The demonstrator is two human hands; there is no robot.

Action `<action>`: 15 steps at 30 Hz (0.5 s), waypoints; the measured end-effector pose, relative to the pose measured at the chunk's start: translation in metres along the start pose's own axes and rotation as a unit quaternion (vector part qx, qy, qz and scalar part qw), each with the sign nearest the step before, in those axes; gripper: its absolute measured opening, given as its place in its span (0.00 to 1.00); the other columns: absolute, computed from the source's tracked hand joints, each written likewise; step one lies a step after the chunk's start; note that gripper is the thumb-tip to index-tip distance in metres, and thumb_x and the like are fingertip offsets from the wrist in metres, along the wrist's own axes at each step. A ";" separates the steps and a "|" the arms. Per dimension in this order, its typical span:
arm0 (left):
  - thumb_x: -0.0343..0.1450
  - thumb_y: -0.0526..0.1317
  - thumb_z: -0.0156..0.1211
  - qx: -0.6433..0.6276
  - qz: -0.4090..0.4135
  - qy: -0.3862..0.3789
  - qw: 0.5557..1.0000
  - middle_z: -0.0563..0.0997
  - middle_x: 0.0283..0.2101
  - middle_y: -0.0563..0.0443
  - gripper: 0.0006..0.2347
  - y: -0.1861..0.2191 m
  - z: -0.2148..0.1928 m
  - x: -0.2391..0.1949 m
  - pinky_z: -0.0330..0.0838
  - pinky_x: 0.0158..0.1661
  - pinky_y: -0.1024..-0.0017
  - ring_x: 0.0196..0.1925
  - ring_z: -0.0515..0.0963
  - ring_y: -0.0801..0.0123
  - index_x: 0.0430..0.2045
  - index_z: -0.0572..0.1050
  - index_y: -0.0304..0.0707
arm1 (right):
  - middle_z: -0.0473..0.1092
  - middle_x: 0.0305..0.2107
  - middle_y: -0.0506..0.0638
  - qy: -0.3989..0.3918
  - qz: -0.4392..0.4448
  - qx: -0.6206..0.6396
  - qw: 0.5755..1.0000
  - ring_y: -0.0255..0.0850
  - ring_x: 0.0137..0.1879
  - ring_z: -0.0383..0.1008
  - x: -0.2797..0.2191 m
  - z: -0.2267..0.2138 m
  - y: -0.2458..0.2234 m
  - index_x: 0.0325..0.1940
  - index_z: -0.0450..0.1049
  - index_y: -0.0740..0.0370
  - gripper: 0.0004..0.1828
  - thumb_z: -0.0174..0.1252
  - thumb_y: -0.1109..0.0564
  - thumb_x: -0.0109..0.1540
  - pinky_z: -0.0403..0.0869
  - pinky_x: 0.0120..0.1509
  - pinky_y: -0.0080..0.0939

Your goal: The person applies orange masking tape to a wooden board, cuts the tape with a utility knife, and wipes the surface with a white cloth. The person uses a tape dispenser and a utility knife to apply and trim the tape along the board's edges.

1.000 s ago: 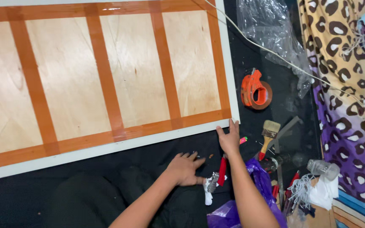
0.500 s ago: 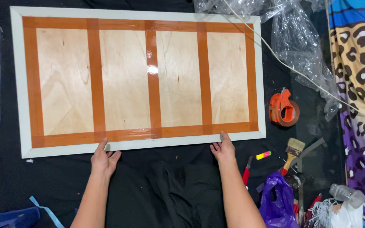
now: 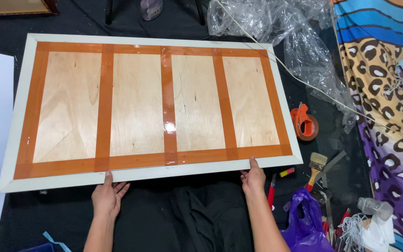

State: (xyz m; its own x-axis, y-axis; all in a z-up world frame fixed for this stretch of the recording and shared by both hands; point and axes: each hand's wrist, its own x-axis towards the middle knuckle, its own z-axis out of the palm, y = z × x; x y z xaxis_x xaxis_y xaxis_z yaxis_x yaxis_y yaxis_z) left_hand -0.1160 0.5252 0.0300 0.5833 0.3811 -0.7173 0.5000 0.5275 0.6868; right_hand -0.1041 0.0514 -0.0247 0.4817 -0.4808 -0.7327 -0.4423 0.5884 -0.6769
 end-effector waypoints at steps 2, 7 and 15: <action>0.78 0.45 0.53 0.033 0.037 0.008 0.999 0.78 0.43 0.43 0.17 0.010 -0.005 -0.008 0.78 0.42 0.62 0.40 0.80 0.60 0.52 0.68 0.26 | 0.74 0.29 0.48 0.004 -0.022 0.001 1.000 0.39 0.27 0.72 -0.019 -0.003 -0.002 0.46 0.72 0.58 0.15 0.58 0.46 0.65 0.61 0.27 0.37; 0.72 0.52 0.62 0.239 0.167 0.126 0.948 0.74 0.52 0.35 0.28 0.037 -0.015 -0.041 0.77 0.47 0.57 0.49 0.78 0.53 0.55 0.66 0.24 | 0.73 0.29 0.49 -0.002 -0.042 0.015 0.999 0.39 0.28 0.73 -0.061 -0.003 0.005 0.44 0.73 0.60 0.13 0.59 0.48 0.65 0.63 0.28 0.37; 0.47 0.63 0.71 0.656 0.648 0.078 0.380 0.66 0.64 0.42 0.45 0.139 -0.042 -0.082 0.61 0.61 0.41 0.67 0.67 0.49 0.60 0.67 0.45 | 0.75 0.29 0.51 -0.027 -0.100 0.034 0.994 0.39 0.29 0.75 -0.133 -0.001 -0.010 0.44 0.73 0.64 0.13 0.60 0.51 0.65 0.67 0.30 0.35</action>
State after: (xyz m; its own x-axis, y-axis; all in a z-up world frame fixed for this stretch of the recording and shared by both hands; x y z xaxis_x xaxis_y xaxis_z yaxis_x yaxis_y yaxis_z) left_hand -0.1214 0.5996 0.1793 0.8901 -0.2295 0.3939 -0.1930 -0.9725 -0.1305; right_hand -0.1647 0.1093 0.0795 0.5962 -0.5580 -0.5773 -0.2817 0.5279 -0.8012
